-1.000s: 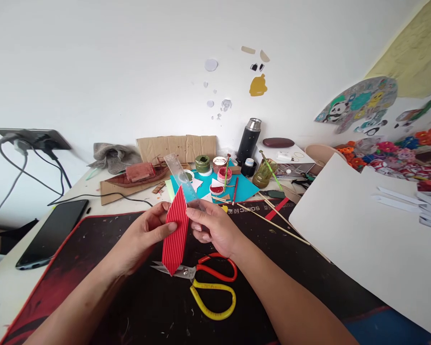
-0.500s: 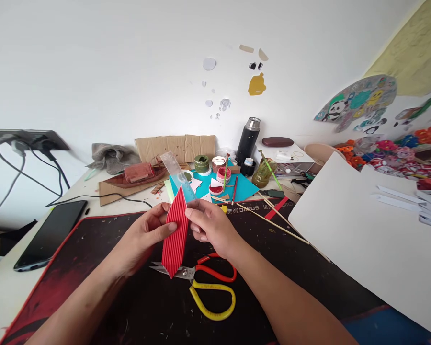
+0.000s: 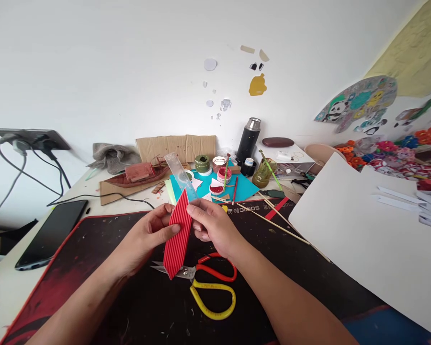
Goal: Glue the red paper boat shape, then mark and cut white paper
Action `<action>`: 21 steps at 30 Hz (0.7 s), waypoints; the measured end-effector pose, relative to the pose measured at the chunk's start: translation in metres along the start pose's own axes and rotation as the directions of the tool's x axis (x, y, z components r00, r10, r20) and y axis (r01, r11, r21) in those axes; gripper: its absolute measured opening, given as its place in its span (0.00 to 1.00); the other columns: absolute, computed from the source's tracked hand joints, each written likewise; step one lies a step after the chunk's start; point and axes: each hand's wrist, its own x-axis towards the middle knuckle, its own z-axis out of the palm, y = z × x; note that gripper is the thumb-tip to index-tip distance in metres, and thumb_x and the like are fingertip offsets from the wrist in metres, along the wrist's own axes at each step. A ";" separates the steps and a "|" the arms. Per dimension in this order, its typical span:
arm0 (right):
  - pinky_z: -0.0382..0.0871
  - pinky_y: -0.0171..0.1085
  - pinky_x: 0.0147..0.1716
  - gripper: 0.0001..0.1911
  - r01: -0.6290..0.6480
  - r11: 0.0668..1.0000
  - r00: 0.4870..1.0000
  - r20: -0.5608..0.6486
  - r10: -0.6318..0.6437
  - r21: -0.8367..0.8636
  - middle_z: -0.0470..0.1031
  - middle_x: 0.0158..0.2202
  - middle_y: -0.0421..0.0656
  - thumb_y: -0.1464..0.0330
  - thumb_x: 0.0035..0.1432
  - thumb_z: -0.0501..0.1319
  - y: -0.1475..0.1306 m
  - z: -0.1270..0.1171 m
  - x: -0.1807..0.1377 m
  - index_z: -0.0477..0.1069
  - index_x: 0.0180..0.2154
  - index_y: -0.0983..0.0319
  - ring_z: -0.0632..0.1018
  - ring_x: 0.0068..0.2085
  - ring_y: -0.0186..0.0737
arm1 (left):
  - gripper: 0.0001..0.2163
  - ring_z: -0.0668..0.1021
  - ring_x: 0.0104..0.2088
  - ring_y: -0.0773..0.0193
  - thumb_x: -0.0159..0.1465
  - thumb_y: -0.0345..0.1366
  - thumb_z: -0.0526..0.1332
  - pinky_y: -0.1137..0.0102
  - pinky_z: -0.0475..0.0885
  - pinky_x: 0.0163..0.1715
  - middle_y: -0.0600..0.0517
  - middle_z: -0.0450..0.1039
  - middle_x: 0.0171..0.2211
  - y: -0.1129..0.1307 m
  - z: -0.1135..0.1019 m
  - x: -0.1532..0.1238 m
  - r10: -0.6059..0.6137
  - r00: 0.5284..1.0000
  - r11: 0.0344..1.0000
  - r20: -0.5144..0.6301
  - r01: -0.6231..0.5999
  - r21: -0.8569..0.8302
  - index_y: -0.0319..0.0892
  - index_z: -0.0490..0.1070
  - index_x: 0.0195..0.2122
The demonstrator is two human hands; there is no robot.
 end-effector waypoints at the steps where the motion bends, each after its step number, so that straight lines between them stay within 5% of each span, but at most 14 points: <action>1: 0.45 0.31 0.19 0.24 0.006 1.000 1.000 -0.004 -0.006 -0.003 0.62 0.23 0.31 0.50 0.55 0.77 0.000 0.000 0.000 0.73 0.38 0.61 0.58 0.22 0.28 | 0.13 0.87 0.38 0.58 0.63 0.40 0.78 0.69 0.80 0.43 0.48 0.87 0.41 0.000 0.000 0.000 -0.005 1.000 1.000 -0.003 0.005 -0.006 0.44 0.79 0.45; 12: 0.40 0.32 0.19 0.25 0.029 0.999 0.997 -0.072 -0.027 0.023 0.62 0.22 0.31 0.49 0.55 0.76 -0.009 -0.009 0.001 0.69 0.35 0.59 0.57 0.20 0.26 | 0.17 0.86 0.53 0.50 0.64 0.45 0.77 0.67 0.80 0.50 0.44 0.86 0.53 -0.003 -0.008 -0.003 -0.101 0.994 0.971 0.034 0.106 -0.214 0.47 0.84 0.52; 18: 0.41 0.31 0.18 0.26 0.069 0.997 0.995 -0.068 -0.070 -0.023 0.63 0.22 0.31 0.46 0.58 0.74 -0.006 -0.010 0.001 0.68 0.35 0.59 0.57 0.18 0.25 | 0.14 0.87 0.41 0.61 0.62 0.34 0.78 0.73 0.81 0.43 0.47 0.87 0.44 -0.002 -0.011 -0.001 -0.128 0.984 0.937 0.123 0.161 -0.310 0.45 0.85 0.49; 21: 0.42 0.30 0.17 0.28 0.096 0.994 0.993 -0.065 -0.100 -0.057 0.65 0.22 0.32 0.43 0.61 0.71 -0.006 -0.012 0.002 0.67 0.34 0.59 0.58 0.17 0.25 | 0.14 0.87 0.37 0.62 0.60 0.32 0.79 0.75 0.82 0.39 0.47 0.87 0.41 -0.002 -0.017 0.002 -0.102 0.995 0.915 0.024 0.103 -0.391 0.41 0.85 0.47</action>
